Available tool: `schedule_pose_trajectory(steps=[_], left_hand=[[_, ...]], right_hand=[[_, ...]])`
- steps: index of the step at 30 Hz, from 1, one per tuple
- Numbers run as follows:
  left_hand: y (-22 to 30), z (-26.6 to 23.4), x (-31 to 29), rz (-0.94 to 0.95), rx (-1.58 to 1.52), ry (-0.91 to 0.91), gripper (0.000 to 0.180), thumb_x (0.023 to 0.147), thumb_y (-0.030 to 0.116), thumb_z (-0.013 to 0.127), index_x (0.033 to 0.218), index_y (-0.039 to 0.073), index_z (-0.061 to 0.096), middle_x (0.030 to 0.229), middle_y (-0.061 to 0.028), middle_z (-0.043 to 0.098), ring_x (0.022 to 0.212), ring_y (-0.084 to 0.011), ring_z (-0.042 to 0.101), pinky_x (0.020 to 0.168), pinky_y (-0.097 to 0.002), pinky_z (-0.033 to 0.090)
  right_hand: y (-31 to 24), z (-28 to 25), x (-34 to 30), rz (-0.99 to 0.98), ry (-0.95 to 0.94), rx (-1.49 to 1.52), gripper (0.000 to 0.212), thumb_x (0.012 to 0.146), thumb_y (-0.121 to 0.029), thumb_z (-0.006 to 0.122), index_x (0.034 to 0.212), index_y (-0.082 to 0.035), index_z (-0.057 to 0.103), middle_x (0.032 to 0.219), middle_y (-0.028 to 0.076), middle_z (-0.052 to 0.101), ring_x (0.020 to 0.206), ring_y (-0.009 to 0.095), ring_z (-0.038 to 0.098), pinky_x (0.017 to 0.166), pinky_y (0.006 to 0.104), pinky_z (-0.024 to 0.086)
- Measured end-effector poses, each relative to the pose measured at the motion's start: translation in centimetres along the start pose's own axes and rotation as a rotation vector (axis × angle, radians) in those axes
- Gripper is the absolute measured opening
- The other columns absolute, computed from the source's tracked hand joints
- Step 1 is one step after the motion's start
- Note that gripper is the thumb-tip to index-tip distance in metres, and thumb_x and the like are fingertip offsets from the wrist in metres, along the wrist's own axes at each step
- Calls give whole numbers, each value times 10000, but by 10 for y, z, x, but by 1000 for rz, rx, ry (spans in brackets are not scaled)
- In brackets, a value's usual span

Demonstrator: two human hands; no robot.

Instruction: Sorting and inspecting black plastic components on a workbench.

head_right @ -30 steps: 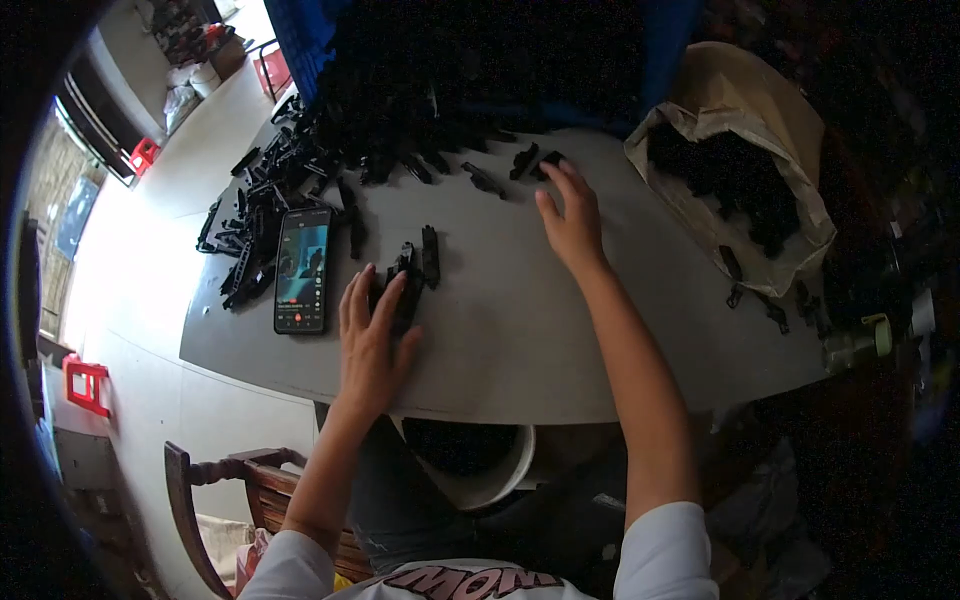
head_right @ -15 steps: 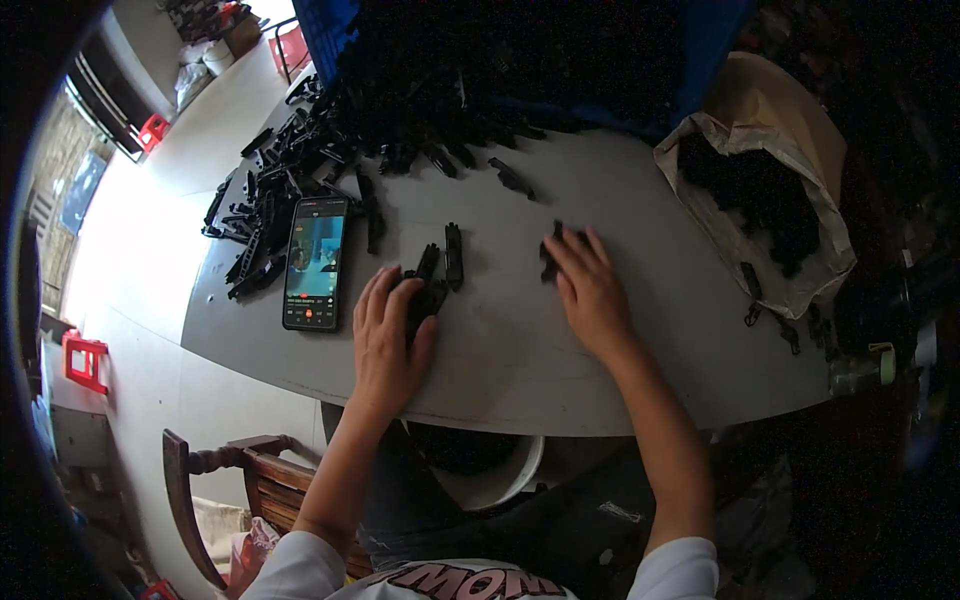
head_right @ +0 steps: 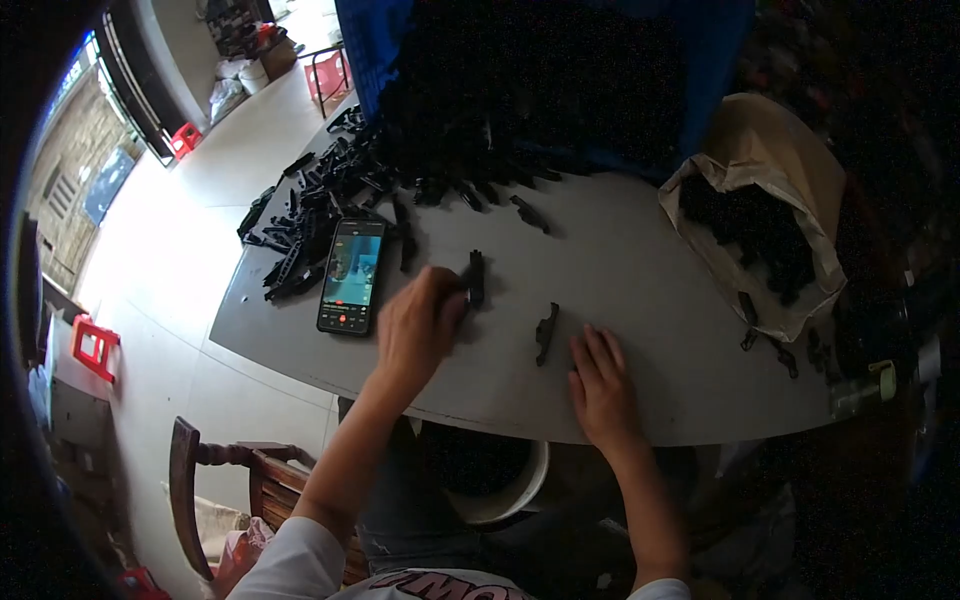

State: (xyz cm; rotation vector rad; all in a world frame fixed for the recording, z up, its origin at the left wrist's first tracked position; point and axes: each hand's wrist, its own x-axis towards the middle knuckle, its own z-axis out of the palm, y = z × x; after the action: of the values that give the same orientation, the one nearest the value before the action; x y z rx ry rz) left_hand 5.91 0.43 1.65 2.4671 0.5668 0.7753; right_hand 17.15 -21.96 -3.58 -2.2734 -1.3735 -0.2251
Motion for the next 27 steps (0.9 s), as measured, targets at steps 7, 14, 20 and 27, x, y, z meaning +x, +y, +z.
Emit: schedule_pose_trajectory(steps=[7,14,20,27], left_hand=[[-2,25,-54,35,-640,-147,155,898,79,531,1046,39,508,875,-68,628,747,-115,570,602,-276,441],[17,37,-70,-249,-875,-434,385,964,275,427,1254,29,367,843,-47,523,733,-93,483,682,-234,417],[42,37,-85,-305,-1195,-507,361,973,256,389,1226,-2,393,935,-57,517,841,-103,487,744,-238,415],[42,34,-88,-315,-1191,-450,351,966,236,417,1233,9,389,952,-29,500,814,-78,468,673,-207,411]], right_hand=[[-2,-21,-10,176,-24,-61,308,762,-173,688,956,14,539,1096,155,524,1043,314,470,819,417,410],[-20,-11,-3,201,82,172,304,844,-324,581,914,-41,495,712,160,578,669,369,589,553,411,458],[-67,-12,8,-74,156,382,231,845,-175,464,1020,-25,482,657,126,572,568,309,589,514,378,474],[-75,-18,5,-95,142,436,277,804,-57,518,1060,-9,425,716,117,534,625,233,577,562,310,459]])
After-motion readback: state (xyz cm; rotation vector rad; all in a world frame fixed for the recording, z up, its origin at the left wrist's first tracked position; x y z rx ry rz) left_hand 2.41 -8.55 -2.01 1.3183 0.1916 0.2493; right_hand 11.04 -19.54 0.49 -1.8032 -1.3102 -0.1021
